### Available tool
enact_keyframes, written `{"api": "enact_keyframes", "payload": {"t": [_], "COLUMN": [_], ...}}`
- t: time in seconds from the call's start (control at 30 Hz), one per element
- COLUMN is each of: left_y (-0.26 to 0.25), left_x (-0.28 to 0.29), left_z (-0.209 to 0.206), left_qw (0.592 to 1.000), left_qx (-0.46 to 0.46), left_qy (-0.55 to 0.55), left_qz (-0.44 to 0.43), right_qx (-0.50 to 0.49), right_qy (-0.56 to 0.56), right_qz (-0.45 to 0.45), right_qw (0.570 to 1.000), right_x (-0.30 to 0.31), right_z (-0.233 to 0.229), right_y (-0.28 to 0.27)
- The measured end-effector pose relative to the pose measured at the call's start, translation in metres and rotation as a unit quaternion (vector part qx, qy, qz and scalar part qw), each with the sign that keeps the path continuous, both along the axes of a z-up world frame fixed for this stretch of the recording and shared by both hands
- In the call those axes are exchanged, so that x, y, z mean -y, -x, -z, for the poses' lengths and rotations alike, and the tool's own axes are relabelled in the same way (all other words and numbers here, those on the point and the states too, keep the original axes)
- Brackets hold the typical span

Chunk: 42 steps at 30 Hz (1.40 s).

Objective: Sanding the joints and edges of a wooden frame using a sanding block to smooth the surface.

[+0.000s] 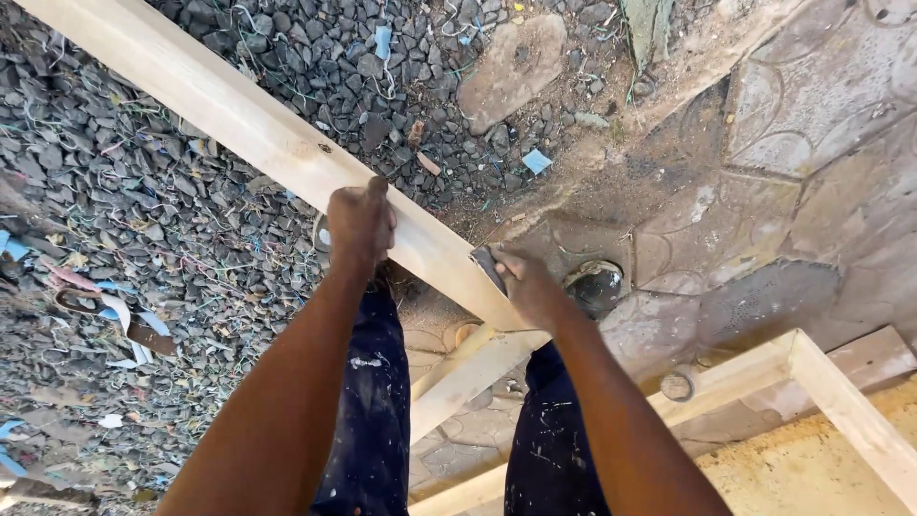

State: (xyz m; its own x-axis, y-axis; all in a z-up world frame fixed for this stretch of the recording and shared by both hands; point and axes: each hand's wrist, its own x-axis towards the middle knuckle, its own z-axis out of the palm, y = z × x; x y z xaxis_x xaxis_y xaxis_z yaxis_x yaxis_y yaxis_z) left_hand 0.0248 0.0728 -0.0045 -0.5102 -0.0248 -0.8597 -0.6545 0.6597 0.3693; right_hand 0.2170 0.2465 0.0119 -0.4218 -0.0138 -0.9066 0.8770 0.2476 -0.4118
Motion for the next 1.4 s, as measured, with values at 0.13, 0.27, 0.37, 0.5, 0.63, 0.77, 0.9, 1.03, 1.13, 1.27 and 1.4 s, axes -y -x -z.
{"api": "enact_keyframes", "payload": {"t": [0.13, 0.27, 0.37, 0.5, 0.63, 0.77, 0.9, 1.03, 1.13, 1.27, 1.4], "left_y": [-0.029, -0.027, -0.020, -0.018, -0.021, -0.022, -0.021, -0.029, -0.025, -0.032, -0.022], "left_x": [-0.015, -0.025, -0.025, -0.033, -0.029, -0.026, -0.029, -0.020, -0.016, -0.014, -0.024], "left_z": [0.018, 0.007, 0.007, -0.004, 0.012, 0.011, 0.009, 0.018, 0.034, 0.015, 0.009], "left_qw": [0.996, 0.993, 0.996, 0.995, 0.993, 0.992, 0.993, 0.994, 0.996, 0.994, 0.994], "left_qx": [0.067, 0.077, 0.071, 0.072, 0.087, 0.092, 0.085, 0.077, 0.059, 0.078, 0.078], "left_qy": [-0.019, 0.024, 0.019, 0.036, 0.041, 0.053, 0.046, 0.037, 0.027, 0.020, 0.023], "left_qz": [-0.049, -0.081, -0.059, -0.052, -0.065, -0.072, -0.065, -0.065, -0.069, -0.070, -0.073], "right_qx": [-0.014, -0.001, 0.026, -0.158, 0.021, -0.084, -0.090, -0.108, -0.133, -0.079, 0.011], "right_qy": [0.021, -0.007, -0.050, -0.147, -0.082, -0.127, -0.102, -0.045, -0.077, -0.112, 0.023], "right_qz": [0.043, -0.023, -0.043, -0.009, -0.095, -0.060, -0.043, 0.021, -0.012, -0.023, 0.068], "right_qw": [0.999, 1.000, 0.997, 0.976, 0.992, 0.987, 0.990, 0.993, 0.988, 0.990, 0.997], "right_x": [0.007, -0.003, -0.007, 0.028, 0.043, 0.036, 0.039, 0.050, 0.037, 0.021, 0.011], "right_z": [-0.021, -0.054, -0.060, -0.036, 0.004, -0.052, -0.056, -0.007, -0.028, -0.062, -0.012], "right_y": [0.004, -0.013, -0.046, -0.035, 0.010, -0.024, -0.021, 0.024, 0.016, -0.043, 0.015]}}
